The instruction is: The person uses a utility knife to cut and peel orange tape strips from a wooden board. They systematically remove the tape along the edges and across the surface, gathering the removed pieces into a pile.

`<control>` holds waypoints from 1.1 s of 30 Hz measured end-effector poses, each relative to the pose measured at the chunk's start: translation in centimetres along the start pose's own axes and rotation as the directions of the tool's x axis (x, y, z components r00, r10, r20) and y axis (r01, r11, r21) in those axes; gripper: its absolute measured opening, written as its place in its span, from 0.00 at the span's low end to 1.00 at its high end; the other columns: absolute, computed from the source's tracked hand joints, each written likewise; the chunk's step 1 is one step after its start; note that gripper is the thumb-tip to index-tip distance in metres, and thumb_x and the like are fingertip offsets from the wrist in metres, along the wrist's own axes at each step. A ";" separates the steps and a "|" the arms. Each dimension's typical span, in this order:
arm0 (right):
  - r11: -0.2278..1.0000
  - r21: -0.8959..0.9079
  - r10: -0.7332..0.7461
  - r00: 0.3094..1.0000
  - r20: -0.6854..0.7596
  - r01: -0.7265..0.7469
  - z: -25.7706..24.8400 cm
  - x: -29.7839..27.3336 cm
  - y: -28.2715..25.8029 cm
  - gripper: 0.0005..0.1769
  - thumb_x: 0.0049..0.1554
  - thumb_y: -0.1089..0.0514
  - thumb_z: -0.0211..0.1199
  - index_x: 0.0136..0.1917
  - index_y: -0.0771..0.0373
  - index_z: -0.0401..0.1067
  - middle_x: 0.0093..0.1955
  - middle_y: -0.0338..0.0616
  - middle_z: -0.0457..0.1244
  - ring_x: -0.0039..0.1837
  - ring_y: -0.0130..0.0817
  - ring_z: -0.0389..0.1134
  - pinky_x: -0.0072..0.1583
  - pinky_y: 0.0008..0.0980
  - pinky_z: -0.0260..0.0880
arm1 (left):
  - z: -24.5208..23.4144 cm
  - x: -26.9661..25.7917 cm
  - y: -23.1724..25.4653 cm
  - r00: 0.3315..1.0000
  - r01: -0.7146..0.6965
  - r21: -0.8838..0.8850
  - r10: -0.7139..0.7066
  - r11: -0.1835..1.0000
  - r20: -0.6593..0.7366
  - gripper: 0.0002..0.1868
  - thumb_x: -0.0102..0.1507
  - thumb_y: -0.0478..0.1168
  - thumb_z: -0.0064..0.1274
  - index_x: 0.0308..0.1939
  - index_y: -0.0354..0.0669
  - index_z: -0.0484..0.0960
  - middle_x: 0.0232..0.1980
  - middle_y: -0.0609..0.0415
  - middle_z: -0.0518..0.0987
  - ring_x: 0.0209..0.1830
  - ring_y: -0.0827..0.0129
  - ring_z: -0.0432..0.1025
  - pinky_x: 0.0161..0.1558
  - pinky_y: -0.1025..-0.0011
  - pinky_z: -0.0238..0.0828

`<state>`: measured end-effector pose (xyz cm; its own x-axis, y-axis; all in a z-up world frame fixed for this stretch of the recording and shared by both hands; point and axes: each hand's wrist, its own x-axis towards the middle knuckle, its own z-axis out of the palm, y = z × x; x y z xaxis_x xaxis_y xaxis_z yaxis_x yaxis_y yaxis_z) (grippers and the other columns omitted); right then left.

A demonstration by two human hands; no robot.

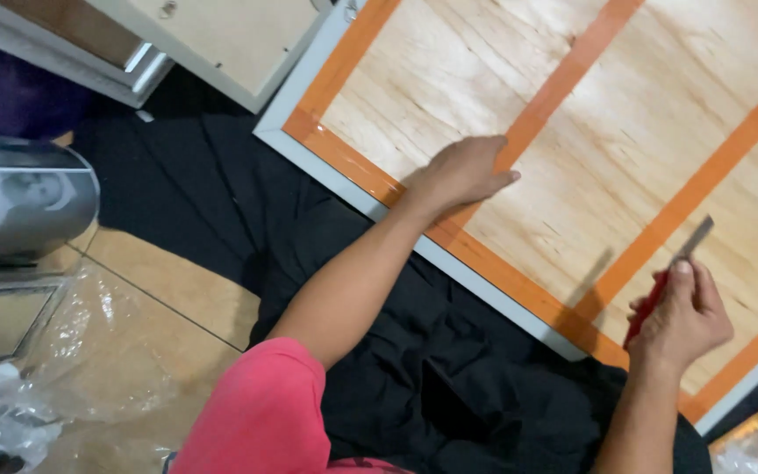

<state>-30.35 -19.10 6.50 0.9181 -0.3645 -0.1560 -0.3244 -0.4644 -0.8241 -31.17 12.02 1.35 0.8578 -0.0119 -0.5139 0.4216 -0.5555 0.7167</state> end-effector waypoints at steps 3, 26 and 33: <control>0.983 0.173 -0.089 0.987 0.137 0.065 -0.1 2.1 3.1 0.31 0.67 0.59 0.66 0.81 0.62 0.64 0.39 0.37 0.62 0.28 0.24 0.59 0.31 0.22 0.67 | -0.6 0.6 -0.3 1.000 0.025 0.030 -0.025 0.999 -0.015 0.36 0.65 0.58 0.48 0.71 0.41 0.66 0.69 0.44 0.74 0.64 0.48 0.71 0.54 0.54 0.72; 0.937 0.345 -0.094 0.988 0.119 0.047 0.3 2.9 3.4 0.04 0.60 0.63 0.63 0.48 0.62 0.69 0.35 0.50 0.66 0.20 0.31 0.60 0.21 0.28 0.56 | 7.5 -0.3 -2.0 0.994 -0.107 0.580 0.100 0.807 0.045 0.54 0.38 0.54 0.82 0.57 0.46 0.61 0.53 0.46 0.63 0.58 0.42 0.62 0.55 0.49 0.62; 0.947 0.312 -0.158 0.959 0.235 0.080 -0.9 1.6 3.4 0.24 0.60 0.63 0.61 0.66 0.66 0.57 0.44 0.48 0.66 0.31 0.31 0.68 0.30 0.27 0.69 | 9.3 0.1 -2.2 0.967 -0.243 0.563 0.243 0.790 0.076 0.46 0.45 0.53 0.79 0.56 0.45 0.65 0.52 0.47 0.66 0.57 0.47 0.64 0.55 0.53 0.64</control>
<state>-30.18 -22.05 3.93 0.9853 -0.0869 -0.1472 -0.1629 -0.2173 -0.9624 -34.73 5.57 -4.68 0.9094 -0.2098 -0.3592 -0.0406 -0.9041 0.4254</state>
